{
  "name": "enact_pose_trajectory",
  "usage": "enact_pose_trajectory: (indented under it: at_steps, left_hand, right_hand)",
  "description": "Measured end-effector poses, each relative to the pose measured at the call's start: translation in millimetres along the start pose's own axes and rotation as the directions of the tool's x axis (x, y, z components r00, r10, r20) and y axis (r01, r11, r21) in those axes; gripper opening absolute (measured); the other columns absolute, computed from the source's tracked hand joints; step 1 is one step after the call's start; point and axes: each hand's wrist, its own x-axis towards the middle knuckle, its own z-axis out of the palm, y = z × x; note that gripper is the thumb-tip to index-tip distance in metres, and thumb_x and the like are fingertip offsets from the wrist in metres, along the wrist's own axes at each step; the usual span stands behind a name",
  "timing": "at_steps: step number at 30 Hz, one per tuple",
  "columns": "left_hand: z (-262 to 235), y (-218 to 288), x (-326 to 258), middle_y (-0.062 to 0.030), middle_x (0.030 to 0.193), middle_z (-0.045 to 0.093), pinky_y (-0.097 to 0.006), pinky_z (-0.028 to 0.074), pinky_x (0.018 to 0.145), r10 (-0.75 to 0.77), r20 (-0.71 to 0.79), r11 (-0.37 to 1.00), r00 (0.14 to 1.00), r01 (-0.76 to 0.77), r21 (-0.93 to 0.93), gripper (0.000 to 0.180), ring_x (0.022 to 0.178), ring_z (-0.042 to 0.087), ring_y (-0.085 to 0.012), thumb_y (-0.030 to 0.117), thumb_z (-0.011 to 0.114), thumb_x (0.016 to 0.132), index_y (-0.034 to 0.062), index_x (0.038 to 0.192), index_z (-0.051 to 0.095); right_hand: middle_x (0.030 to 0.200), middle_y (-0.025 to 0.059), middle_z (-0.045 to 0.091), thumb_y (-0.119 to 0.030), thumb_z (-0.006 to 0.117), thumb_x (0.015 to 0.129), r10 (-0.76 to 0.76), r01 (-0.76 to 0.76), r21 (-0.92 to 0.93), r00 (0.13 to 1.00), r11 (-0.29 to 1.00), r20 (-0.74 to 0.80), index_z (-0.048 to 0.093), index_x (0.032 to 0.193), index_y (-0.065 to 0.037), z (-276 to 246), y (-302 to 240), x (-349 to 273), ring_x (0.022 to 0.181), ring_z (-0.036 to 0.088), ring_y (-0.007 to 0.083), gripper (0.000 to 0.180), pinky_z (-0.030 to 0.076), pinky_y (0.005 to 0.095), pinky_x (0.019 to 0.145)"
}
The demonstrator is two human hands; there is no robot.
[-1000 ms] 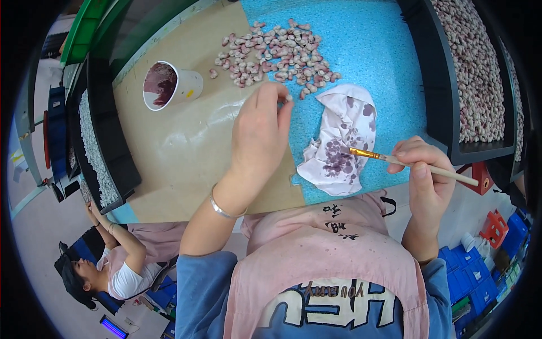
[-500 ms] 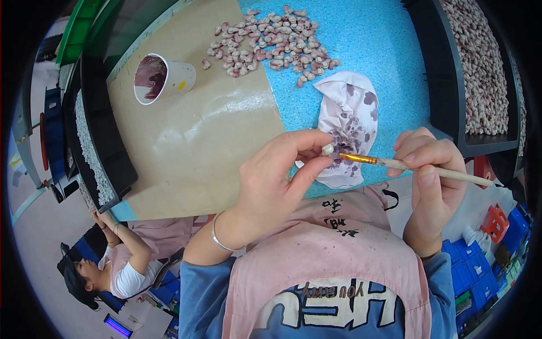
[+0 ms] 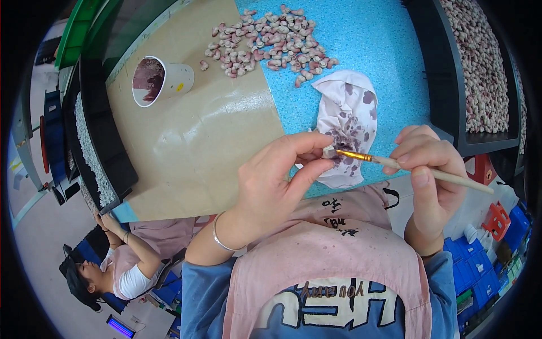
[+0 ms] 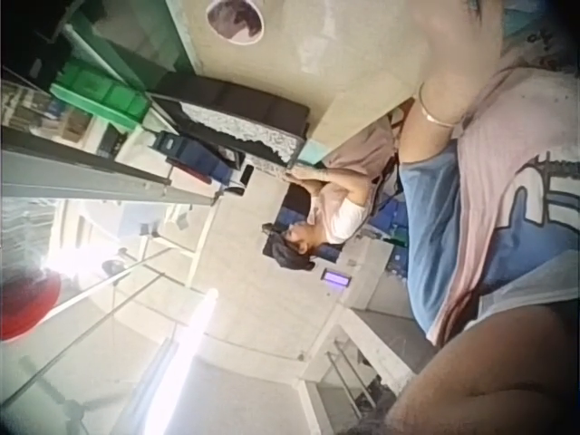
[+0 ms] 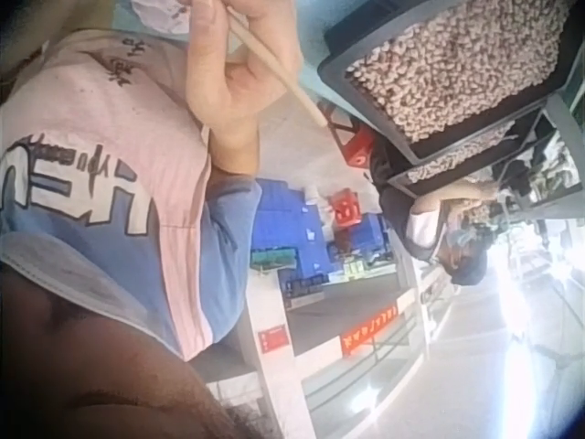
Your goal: Applying paint or liquid to small components using a fine brush at an industrial workbench.
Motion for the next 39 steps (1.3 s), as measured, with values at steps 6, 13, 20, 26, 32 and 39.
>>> enact_pose_trajectory:
  at_steps: [6, 13, 20, 26, 32, 39]
  left_hand:
    - [0.5, -0.4, 0.6, -0.0073, 0.090, 0.060, -0.023, 0.049, 0.071, 0.004, -0.004, 1.000, 1.000, -0.004, 0.012, 0.029, 0.078, 0.059, -0.0109, -0.006, 0.063, 0.075, -0.0038, 0.103, 0.057]
    - [1.7, -2.5, 0.3, -0.0072, 0.090, 0.060, -0.023, 0.049, 0.071, 0.017, -0.010, 1.000, 1.000, -0.017, 0.023, 0.029, 0.079, 0.059, -0.0108, -0.007, 0.063, 0.074, -0.0039, 0.103, 0.057]
    - [5.7, -4.4, 1.0, -0.0099, 0.083, 0.063, -0.024, 0.053, 0.063, 0.039, -0.107, 0.999, 0.994, -0.041, -0.017, 0.025, 0.071, 0.063, -0.0139, 0.000, 0.068, 0.072, -0.0004, 0.096, 0.061]
    - [6.3, -3.6, -0.2, -0.0092, 0.084, 0.062, -0.024, 0.053, 0.065, -0.061, -0.093, 0.991, 0.994, 0.050, -0.123, 0.024, 0.073, 0.062, -0.0131, -0.002, 0.066, 0.073, -0.0009, 0.096, 0.060]
    - [4.3, -1.7, 0.9, -0.0085, 0.091, 0.060, -0.024, 0.052, 0.073, -0.190, -0.004, 0.929, 0.982, 0.178, -0.325, 0.026, 0.082, 0.060, -0.0123, -0.005, 0.061, 0.078, -0.0038, 0.103, 0.056]
    - [3.7, 0.8, 1.7, -0.0111, 0.093, 0.058, -0.025, 0.050, 0.077, -0.219, 0.070, 0.862, 0.973, 0.227, -0.453, 0.028, 0.085, 0.059, -0.0141, -0.007, 0.056, 0.081, -0.0067, 0.108, 0.050]
  right_hand:
    - [0.075, 0.0124, 0.060, -0.005, 0.052, 0.078, -0.003, 0.002, -0.014, 1.000, 1.000, -0.026, 0.057, 0.081, 0.002, -2.2, -3.2, -0.6, 0.069, 0.052, 0.0188, 0.009, 0.041, 0.0303, 0.065]
    - [0.075, 0.0110, 0.061, -0.004, 0.053, 0.077, -0.046, 0.048, -0.176, 0.999, 0.983, 0.011, 0.057, 0.081, 0.001, -6.9, -1.3, 0.4, 0.068, 0.052, 0.0201, 0.008, 0.042, 0.0319, 0.065]
    - [0.074, 0.0108, 0.060, -0.005, 0.053, 0.078, -0.083, 0.087, -0.083, 0.995, 0.993, 0.049, 0.057, 0.082, 0.001, -2.4, -0.5, 1.9, 0.067, 0.052, 0.0191, 0.008, 0.041, 0.0300, 0.064]
    - [0.073, 0.0122, 0.058, -0.005, 0.051, 0.080, -0.011, 0.005, -0.086, 0.997, 0.996, -0.076, 0.056, 0.082, 0.002, -5.8, -0.2, 1.7, 0.068, 0.053, 0.0175, 0.009, 0.041, 0.0287, 0.063]
    - [0.075, 0.0126, 0.057, -0.005, 0.050, 0.081, 0.055, -0.049, 0.105, 0.997, 0.993, -0.055, 0.055, 0.084, 0.003, -2.2, 0.9, -2.6, 0.069, 0.054, 0.0169, 0.010, 0.042, 0.0274, 0.064]
    - [0.076, 0.0124, 0.058, -0.004, 0.050, 0.081, 0.039, -0.039, 0.031, 0.999, 0.999, 0.006, 0.055, 0.083, 0.003, -1.0, 2.4, -2.3, 0.070, 0.053, 0.0170, 0.009, 0.041, 0.0280, 0.065]
